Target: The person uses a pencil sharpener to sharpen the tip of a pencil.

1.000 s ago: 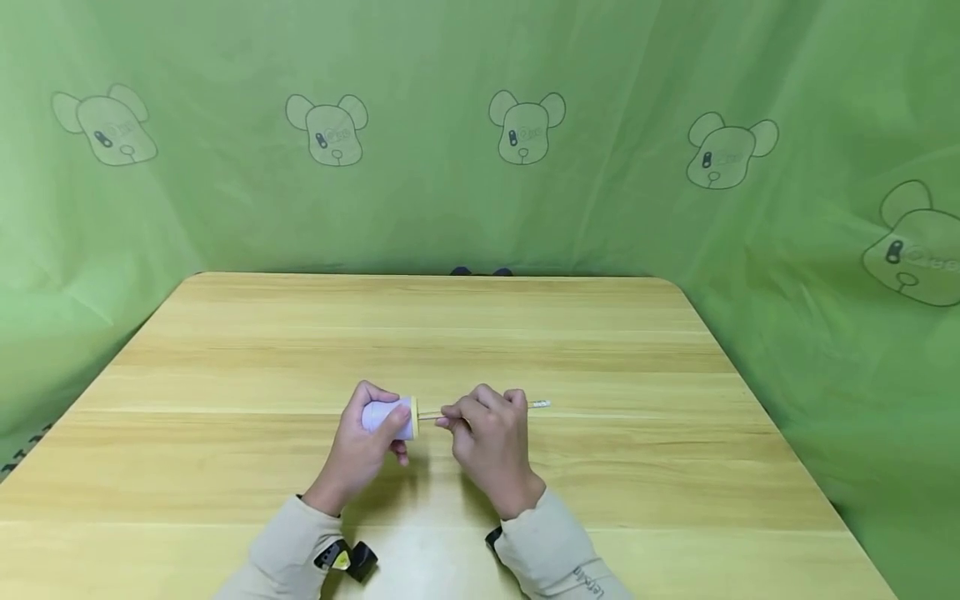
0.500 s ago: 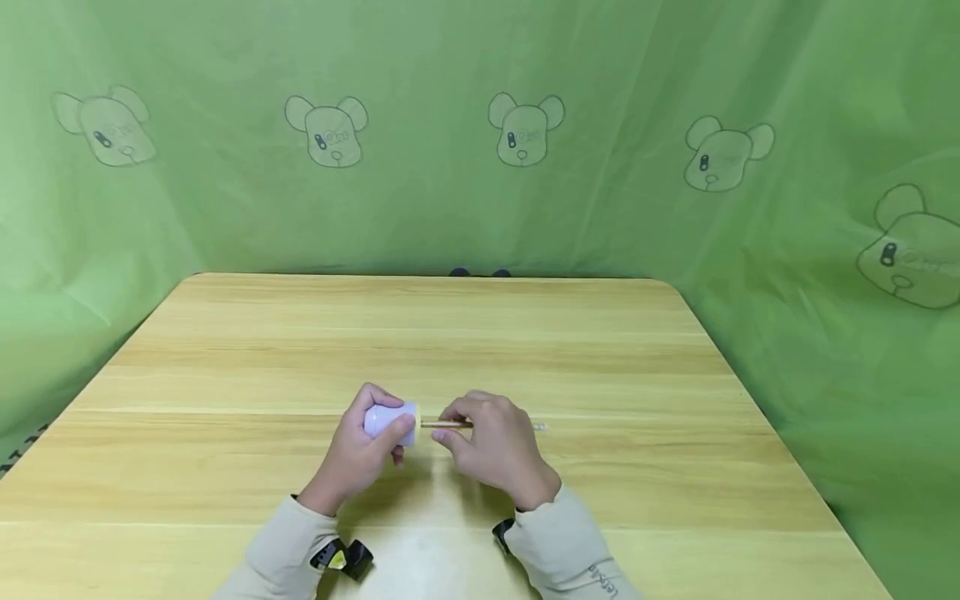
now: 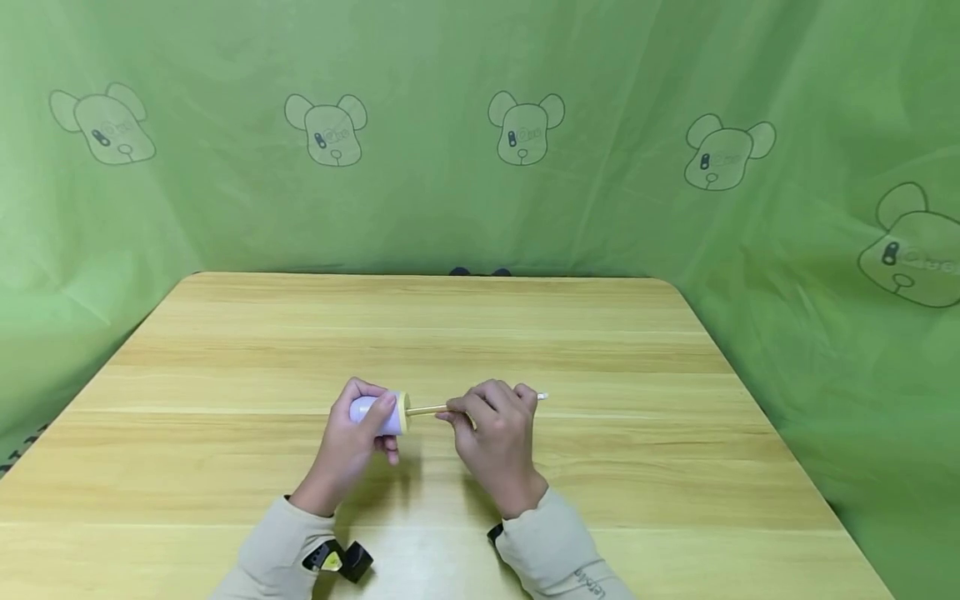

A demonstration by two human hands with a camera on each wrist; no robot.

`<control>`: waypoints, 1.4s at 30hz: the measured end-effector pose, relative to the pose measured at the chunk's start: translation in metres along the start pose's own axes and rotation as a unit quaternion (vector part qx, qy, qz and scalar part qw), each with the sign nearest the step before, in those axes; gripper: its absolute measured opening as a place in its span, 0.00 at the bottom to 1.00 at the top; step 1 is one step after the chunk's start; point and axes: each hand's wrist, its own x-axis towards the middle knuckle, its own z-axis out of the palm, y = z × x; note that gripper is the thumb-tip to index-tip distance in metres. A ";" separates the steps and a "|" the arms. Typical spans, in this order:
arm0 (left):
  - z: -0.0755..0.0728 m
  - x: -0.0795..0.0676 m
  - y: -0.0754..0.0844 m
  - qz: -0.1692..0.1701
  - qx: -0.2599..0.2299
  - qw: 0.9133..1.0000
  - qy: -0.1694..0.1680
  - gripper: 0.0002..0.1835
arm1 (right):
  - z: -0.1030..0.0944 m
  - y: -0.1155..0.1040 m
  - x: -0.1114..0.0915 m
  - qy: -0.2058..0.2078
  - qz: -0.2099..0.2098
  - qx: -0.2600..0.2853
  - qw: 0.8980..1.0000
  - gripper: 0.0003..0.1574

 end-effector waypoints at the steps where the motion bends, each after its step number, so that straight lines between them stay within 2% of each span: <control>1: 0.000 0.000 0.000 -0.001 -0.002 1.000 0.002 0.16 | 0.001 0.000 0.000 0.009 -0.003 0.002 1.000 0.12; 7: 0.002 0.000 -0.002 0.013 0.008 1.000 0.004 0.16 | 0.003 0.002 -0.003 0.022 -0.011 -0.028 0.999 0.12; 11: 0.000 0.002 -0.002 0.023 0.025 0.999 -0.004 0.16 | 0.001 0.004 -0.002 0.003 -0.026 -0.065 0.998 0.21; 13: -0.001 0.002 -0.002 0.026 0.037 0.999 -0.006 0.15 | -0.003 0.004 -0.001 -0.040 -0.029 -0.065 0.997 0.21; 15: -0.002 0.001 -0.004 0.025 0.052 0.998 -0.017 0.14 | -0.011 0.004 0.002 -0.132 0.015 -0.035 0.991 0.17; 16: -0.002 0.001 -0.005 0.026 0.064 0.997 -0.029 0.14 | -0.016 0.003 0.005 -0.192 0.055 -0.009 0.980 0.15; 17: -0.001 0.000 -0.006 0.029 0.075 0.996 -0.045 0.14 | -0.021 0.003 0.007 -0.253 0.102 0.017 0.962 0.14; 18: -0.001 0.000 -0.008 0.032 0.085 0.994 -0.061 0.14 | -0.026 0.003 0.010 -0.305 0.153 0.040 0.939 0.15; 20: 0.000 -0.001 -0.010 0.041 0.095 0.991 -0.080 0.14 | -0.034 0.003 0.016 -0.377 0.241 0.060 0.892 0.15; 21: 0.001 -0.001 -0.011 0.042 0.097 0.991 -0.081 0.14 | -0.036 0.003 0.018 -0.391 0.264 0.069 0.879 0.13; 22: 0.002 -0.001 -0.011 0.040 0.096 0.992 -0.075 0.15 | -0.036 0.004 0.018 -0.392 0.266 0.071 0.878 0.11; 23: 0.002 -0.001 -0.011 0.035 0.091 0.993 -0.063 0.15 | -0.035 0.005 0.018 -0.381 0.254 0.067 0.887 0.10; 25: 0.001 0.000 -0.011 0.020 0.081 0.996 -0.035 0.16 | -0.030 0.006 0.015 -0.331 0.198 0.040 0.922 0.10; 27: 0.000 0.001 -0.009 0.003 0.072 0.997 -0.015 0.16 | -0.025 0.008 0.010 -0.258 0.137 -0.010 0.956 0.15; 28: 0.000 0.002 -0.008 -0.003 0.066 0.998 -0.009 0.16 | -0.022 0.010 0.009 -0.218 0.112 -0.040 0.969 0.18; 29: -0.001 0.002 -0.006 -0.005 0.062 0.998 -0.005 0.17 | -0.019 0.011 0.007 -0.182 0.093 -0.062 0.977 0.21; 31: -0.003 0.002 -0.002 -0.007 0.052 0.999 0.001 0.17 | -0.015 0.015 0.005 -0.124 0.072 -0.079 0.986 0.25; 35: -0.009 0.002 0.004 -0.013 0.021 1.000 0.011 0.17 | -0.011 0.020 0.003 -0.068 0.038 -0.024 0.997 0.21; 38: -0.011 0.002 0.007 -0.022 -0.005 1.000 0.011 0.17 | -0.007 0.020 0.002 -0.026 -0.008 -0.008 1.000 0.17; 40: -0.011 0.002 0.008 -0.025 -0.014 1.000 0.009 0.16 | -0.003 0.018 0.001 0.014 -0.036 -0.023 0.999 0.21; 42: -0.011 0.003 0.008 -0.023 -0.020 0.999 0.008 0.17 | 0.001 0.016 0.000 0.052 -0.047 -0.038 0.997 0.27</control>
